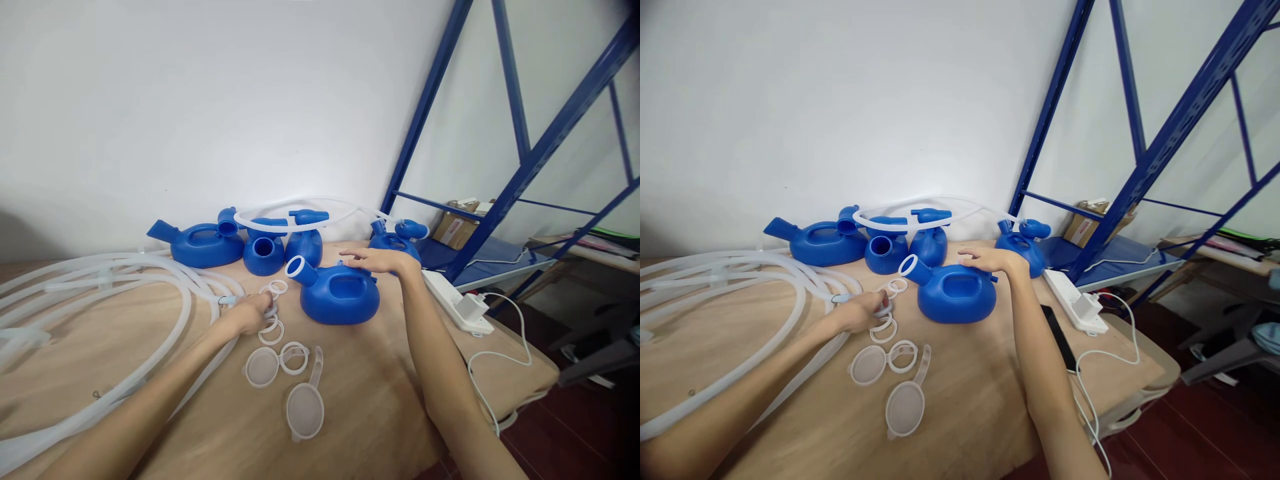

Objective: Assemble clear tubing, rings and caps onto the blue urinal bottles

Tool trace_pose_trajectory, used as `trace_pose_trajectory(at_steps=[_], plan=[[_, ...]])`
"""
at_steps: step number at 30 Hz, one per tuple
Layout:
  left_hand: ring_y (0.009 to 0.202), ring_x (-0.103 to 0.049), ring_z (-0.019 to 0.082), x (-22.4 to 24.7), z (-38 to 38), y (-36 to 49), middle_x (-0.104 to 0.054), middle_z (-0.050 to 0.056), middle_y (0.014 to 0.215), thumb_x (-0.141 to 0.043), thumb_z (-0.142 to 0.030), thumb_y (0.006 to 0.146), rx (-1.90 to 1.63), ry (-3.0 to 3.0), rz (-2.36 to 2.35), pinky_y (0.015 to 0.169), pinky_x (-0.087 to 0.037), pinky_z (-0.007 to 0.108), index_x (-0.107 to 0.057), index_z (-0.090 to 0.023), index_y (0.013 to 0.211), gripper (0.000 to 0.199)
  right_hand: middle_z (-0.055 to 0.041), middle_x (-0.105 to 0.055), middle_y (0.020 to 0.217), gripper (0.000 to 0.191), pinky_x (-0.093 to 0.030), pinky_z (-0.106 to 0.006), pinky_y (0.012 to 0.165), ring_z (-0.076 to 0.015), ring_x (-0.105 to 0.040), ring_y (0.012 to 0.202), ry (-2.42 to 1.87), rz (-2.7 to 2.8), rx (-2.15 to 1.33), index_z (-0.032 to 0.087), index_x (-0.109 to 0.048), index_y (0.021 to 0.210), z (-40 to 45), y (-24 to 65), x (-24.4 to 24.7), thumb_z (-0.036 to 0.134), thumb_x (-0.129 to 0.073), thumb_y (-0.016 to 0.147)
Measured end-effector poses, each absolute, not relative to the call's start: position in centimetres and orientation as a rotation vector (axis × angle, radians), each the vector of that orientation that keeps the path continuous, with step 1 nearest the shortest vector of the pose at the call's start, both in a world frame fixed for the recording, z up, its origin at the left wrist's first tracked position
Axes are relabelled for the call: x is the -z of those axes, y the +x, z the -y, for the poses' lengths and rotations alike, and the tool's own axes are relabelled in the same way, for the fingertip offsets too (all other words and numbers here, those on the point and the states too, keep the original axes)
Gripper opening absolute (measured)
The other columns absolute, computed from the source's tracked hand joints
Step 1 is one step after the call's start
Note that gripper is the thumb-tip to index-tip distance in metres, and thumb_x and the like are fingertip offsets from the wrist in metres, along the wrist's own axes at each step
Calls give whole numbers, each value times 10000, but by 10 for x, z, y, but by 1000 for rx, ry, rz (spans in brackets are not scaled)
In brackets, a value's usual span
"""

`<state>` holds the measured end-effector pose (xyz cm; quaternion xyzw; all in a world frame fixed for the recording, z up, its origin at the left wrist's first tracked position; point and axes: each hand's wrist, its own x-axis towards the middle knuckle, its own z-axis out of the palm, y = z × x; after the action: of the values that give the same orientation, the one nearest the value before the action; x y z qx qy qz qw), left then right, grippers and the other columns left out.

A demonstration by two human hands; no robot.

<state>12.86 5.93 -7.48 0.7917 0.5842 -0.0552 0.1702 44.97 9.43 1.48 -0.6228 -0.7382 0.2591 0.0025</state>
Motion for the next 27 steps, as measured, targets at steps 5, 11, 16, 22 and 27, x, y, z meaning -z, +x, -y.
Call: trace_pose_trajectory(at_steps=[5, 11, 16, 22, 27], plan=[[1030, -673, 240, 79, -65, 122, -725, 56, 1073, -757, -256, 733, -3, 2247, -1582, 771, -464, 270, -625, -206, 957, 265, -149, -485, 1629, 790, -517, -500, 1137, -395, -543, 1435, -1931, 2361, -786, 214, -362, 1654, -97, 451, -13, 645, -456, 998], [959, -678, 248, 77, -68, 120, -732, 24, 958, -842, -354, 631, 7, 2256, -1433, 727, -463, 276, -684, -215, 875, 322, -131, -480, 1636, 795, -552, -510, 1096, -404, -571, 1403, -1934, 2352, -809, 231, -360, 1655, -97, 452, -13, 660, -447, 992], [960, -697, 242, 67, -63, 110, -759, 12, 963, -804, -286, 635, 54, 2265, -1323, 766, -493, 266, -712, -224, 851, 243, -131, -447, 1657, 804, -536, -523, 1111, -414, -540, 1430, -1943, 2343, -814, 227, -351, 1659, -96, 452, -13, 664, -446, 991], [1015, -681, 249, 70, -66, 107, -754, 18, 991, -764, -220, 655, -53, 2323, -1334, 818, -507, 274, -702, -230, 859, 214, -132, -425, 1672, 805, -506, -497, 1148, -394, -511, 1460, -1948, 2351, -819, 216, -342, 1661, -95, 450, -15, 659, -437, 995], [1031, -661, 281, 79, -68, 114, -721, 61, 993, -753, -221, 685, -186, 2367, -1415, 854, -503, 323, -667, -217, 824, 164, -139, -422, 1672, 810, -540, -517, 1103, -414, -543, 1424, -1941, 2339, -825, 211, -353, 1657, -93, 449, -16, 662, -447, 991]])
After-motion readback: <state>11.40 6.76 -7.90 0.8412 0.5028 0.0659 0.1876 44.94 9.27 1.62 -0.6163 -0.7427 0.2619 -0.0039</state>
